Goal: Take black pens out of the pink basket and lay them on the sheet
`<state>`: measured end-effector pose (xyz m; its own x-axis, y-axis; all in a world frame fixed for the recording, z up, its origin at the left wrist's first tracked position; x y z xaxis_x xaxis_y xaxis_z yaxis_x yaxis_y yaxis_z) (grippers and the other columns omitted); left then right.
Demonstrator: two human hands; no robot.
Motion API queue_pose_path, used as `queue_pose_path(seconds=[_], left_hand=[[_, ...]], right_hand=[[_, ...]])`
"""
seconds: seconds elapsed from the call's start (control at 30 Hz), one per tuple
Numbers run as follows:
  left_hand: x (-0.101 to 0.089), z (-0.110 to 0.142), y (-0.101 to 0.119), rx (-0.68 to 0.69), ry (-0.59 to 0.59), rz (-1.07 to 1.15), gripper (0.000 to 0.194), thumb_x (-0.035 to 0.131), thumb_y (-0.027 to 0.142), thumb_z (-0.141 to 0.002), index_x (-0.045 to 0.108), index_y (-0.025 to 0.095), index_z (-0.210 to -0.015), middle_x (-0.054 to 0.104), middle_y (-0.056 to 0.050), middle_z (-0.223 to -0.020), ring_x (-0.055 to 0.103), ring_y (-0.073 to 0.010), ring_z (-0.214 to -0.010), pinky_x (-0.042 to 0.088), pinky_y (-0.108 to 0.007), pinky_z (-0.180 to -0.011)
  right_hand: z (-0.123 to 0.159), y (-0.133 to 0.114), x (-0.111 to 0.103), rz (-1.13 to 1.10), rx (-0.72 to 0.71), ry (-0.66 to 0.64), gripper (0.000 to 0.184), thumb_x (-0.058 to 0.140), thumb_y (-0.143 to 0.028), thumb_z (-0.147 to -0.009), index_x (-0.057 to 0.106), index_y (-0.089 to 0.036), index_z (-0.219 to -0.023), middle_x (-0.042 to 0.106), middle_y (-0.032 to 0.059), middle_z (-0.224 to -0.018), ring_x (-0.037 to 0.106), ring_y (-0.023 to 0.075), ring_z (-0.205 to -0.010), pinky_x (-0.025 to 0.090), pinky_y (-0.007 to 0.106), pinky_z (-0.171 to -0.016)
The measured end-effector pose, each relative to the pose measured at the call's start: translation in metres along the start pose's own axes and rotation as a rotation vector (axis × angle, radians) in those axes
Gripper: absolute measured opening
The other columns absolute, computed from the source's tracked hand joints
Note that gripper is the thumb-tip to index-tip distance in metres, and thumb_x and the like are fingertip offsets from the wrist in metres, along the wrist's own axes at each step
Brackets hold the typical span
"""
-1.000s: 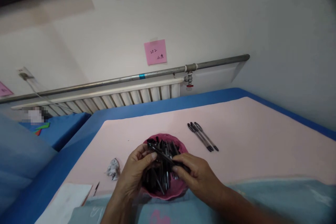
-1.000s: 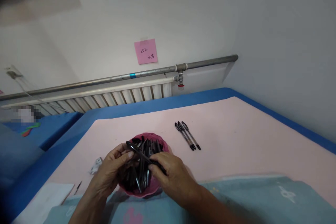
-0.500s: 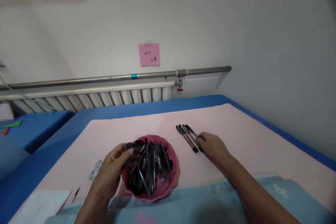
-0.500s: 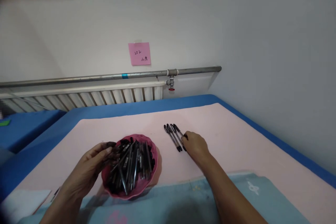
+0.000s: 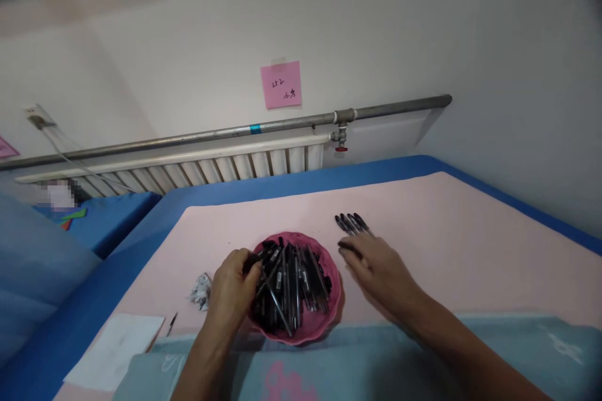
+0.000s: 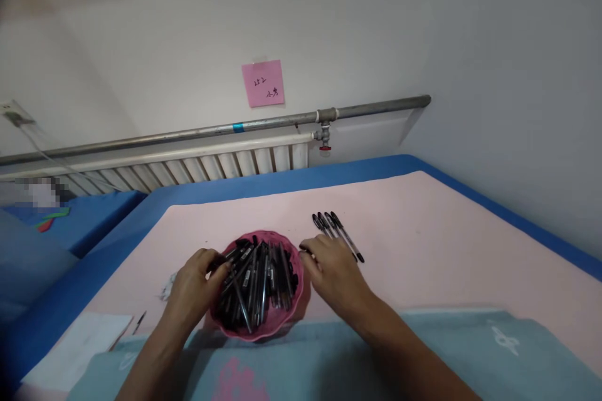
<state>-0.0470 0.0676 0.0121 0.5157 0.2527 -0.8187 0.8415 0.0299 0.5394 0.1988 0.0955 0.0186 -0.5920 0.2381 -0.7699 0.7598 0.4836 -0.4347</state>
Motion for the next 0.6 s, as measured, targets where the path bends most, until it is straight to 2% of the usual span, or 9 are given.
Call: queue_pose_path(seconds=[0.1, 0.23, 0.5, 0.6], left_hand=[[0.006, 0.001, 0.006, 0.051, -0.053, -0.279, 0.026, 0.043, 0.035, -0.078, 0.061, 0.016, -0.076, 0.058, -0.008, -0.082, 0.050, -0.0230, -0.084, 0.036, -0.035, -0.076], [0.011, 0.006, 0.016, 0.051, -0.121, -0.442, 0.032, 0.044, 0.042, -0.077, 0.064, 0.016, -0.077, 0.058, -0.011, -0.093, 0.046, -0.0276, -0.091, 0.033, -0.040, -0.077], [0.018, 0.010, 0.019, 0.024, -0.215, -0.422, 0.031, 0.046, 0.039, -0.075, 0.064, 0.015, -0.075, 0.058, -0.012, -0.095, 0.045, -0.0293, -0.093, 0.033, -0.041, -0.077], [0.016, 0.007, 0.014, -0.009, -0.216, -0.352, 0.028, 0.046, 0.037, -0.075, 0.063, 0.016, -0.072, 0.058, -0.011, -0.090, 0.048, -0.0268, -0.090, 0.035, -0.039, -0.077]], right_hand=[[0.006, -0.021, 0.011, -0.065, -0.110, -0.071, 0.021, 0.040, -0.018, -0.084, 0.061, -0.018, -0.083, 0.060, 0.0053, -0.077, 0.054, 0.0189, -0.076, 0.039, 0.032, -0.069], [0.008, -0.023, 0.018, -0.070, -0.126, -0.105, 0.022, 0.041, -0.017, -0.083, 0.063, -0.017, -0.079, 0.058, 0.0078, -0.081, 0.052, 0.0199, -0.078, 0.040, 0.035, -0.071], [0.010, -0.024, 0.025, -0.080, -0.123, -0.108, 0.017, 0.045, -0.017, -0.080, 0.063, -0.018, -0.079, 0.058, 0.0079, -0.090, 0.051, 0.0218, -0.085, 0.041, 0.038, -0.075], [0.012, -0.027, 0.022, -0.104, -0.132, -0.053, 0.017, 0.046, -0.016, -0.080, 0.062, -0.019, -0.082, 0.057, 0.0085, -0.095, 0.051, 0.0222, -0.088, 0.041, 0.039, -0.077]])
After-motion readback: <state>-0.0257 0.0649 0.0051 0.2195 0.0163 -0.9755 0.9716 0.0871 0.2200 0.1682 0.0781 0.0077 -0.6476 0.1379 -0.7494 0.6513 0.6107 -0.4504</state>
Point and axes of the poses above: each hand's wrist, its own z-axis away from the middle knuckle, its own x-axis out of the palm, y = z × x, the point moved 5 cm from there along -z, towards the middle knuckle
